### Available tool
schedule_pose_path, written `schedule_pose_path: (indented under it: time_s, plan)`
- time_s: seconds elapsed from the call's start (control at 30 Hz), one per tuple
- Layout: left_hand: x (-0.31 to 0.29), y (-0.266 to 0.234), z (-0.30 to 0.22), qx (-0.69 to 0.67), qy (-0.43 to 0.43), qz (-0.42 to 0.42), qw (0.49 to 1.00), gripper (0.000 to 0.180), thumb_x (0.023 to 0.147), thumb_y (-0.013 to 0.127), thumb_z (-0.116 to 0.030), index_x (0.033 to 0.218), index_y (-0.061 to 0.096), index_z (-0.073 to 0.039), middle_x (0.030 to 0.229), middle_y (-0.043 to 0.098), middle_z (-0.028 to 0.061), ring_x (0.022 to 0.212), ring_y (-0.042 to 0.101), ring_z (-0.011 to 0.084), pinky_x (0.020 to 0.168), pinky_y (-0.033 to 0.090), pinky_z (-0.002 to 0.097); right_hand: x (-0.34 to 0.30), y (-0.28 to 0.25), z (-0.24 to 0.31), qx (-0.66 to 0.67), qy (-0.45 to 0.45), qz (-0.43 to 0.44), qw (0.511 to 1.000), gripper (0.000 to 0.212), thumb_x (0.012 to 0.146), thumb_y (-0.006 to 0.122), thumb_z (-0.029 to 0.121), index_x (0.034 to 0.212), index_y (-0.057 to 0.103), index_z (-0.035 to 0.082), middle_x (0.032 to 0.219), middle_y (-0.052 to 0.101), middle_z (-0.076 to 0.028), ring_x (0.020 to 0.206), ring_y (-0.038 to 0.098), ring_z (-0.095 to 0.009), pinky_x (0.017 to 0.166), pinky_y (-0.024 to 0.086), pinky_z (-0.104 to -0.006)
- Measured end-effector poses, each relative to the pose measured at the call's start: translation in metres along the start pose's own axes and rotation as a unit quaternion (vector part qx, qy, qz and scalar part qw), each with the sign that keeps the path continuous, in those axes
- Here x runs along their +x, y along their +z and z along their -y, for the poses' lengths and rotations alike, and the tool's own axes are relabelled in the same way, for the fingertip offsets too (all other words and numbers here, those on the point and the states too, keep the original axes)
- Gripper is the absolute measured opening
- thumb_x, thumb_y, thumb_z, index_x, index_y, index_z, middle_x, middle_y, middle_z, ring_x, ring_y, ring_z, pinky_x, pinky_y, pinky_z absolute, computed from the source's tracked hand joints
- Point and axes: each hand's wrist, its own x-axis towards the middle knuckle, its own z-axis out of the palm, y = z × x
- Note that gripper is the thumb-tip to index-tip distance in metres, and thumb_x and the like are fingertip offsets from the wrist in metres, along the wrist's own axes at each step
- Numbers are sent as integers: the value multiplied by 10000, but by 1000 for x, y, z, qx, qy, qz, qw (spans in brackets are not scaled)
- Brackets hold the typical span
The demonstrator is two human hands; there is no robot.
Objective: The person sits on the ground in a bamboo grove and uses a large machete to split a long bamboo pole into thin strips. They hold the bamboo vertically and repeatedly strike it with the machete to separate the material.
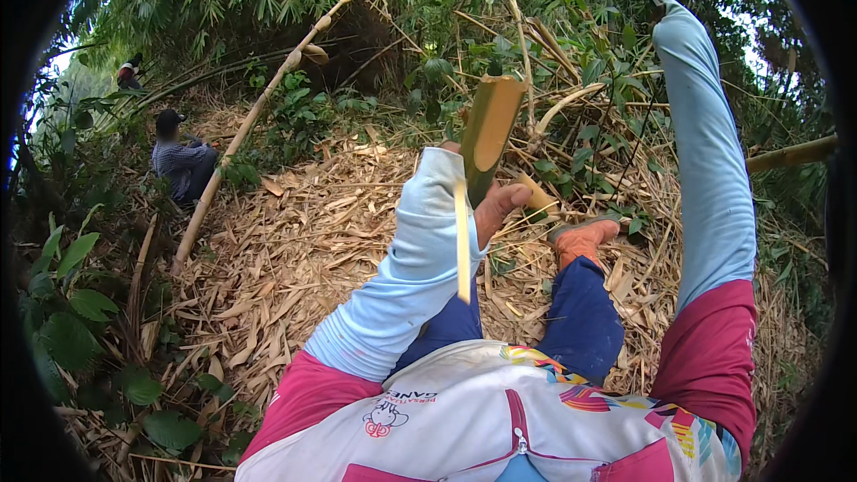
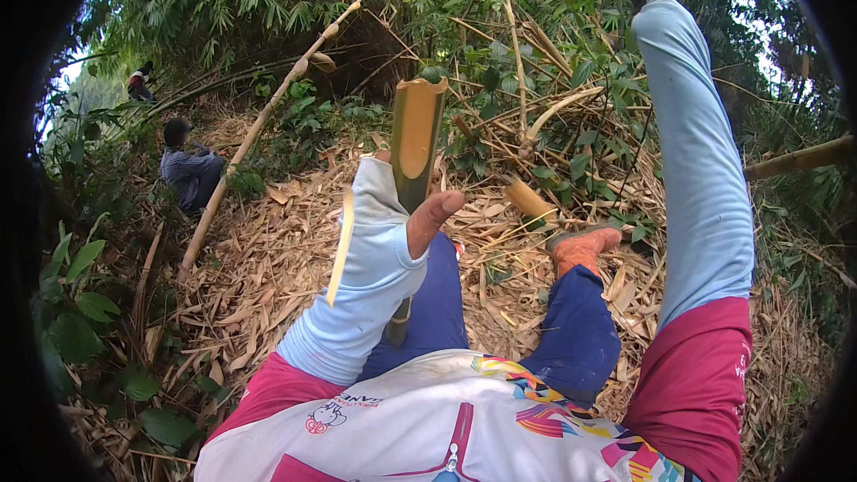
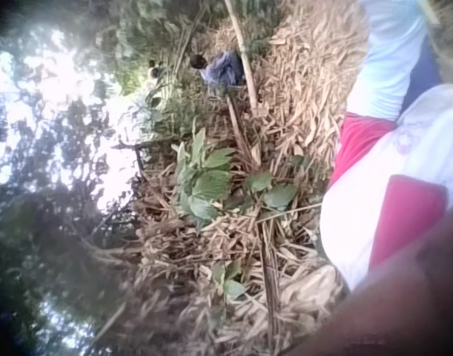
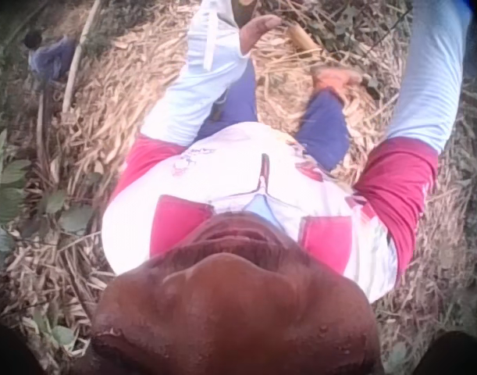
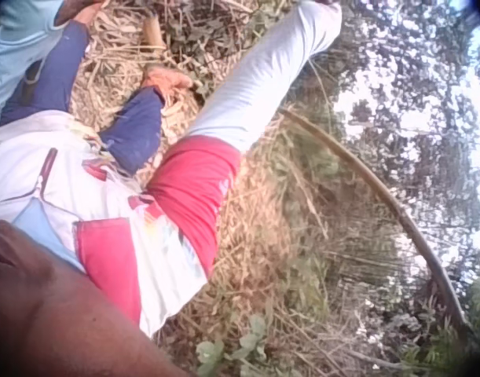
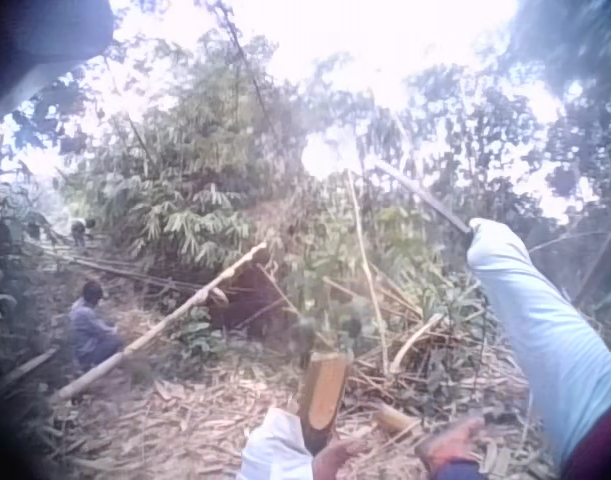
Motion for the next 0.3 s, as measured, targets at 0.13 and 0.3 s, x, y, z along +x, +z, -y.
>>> schedule_pose_path:
  time_s: [0.13, 0.3]
  plan:
    - [14, -25, 6, 10, -80, 16, 997, 553, 741, 871, -352, 1008, 510, -28, 741, 549, -21, 659, 497, 59, 588, 441, 224, -7, 24, -72, 98, -144, -46, 984, 195, 813, 680, 126, 996, 630, 81, 783, 649, -91, 682, 607, -148, 642, 479, -269]
    - [14, -18, 5, -36, -100, 36, 994, 606, 739, 875, -287, 1129, 488, -32, 833, 520, -20, 745, 490, 63, 669, 424, 207, -132, 57, -38, 225, -200, -56, 952, 248, 808, 697, 238, 1014, 645, 110, 801, 665, -73, 748, 639, -170, 709, 496, -295]
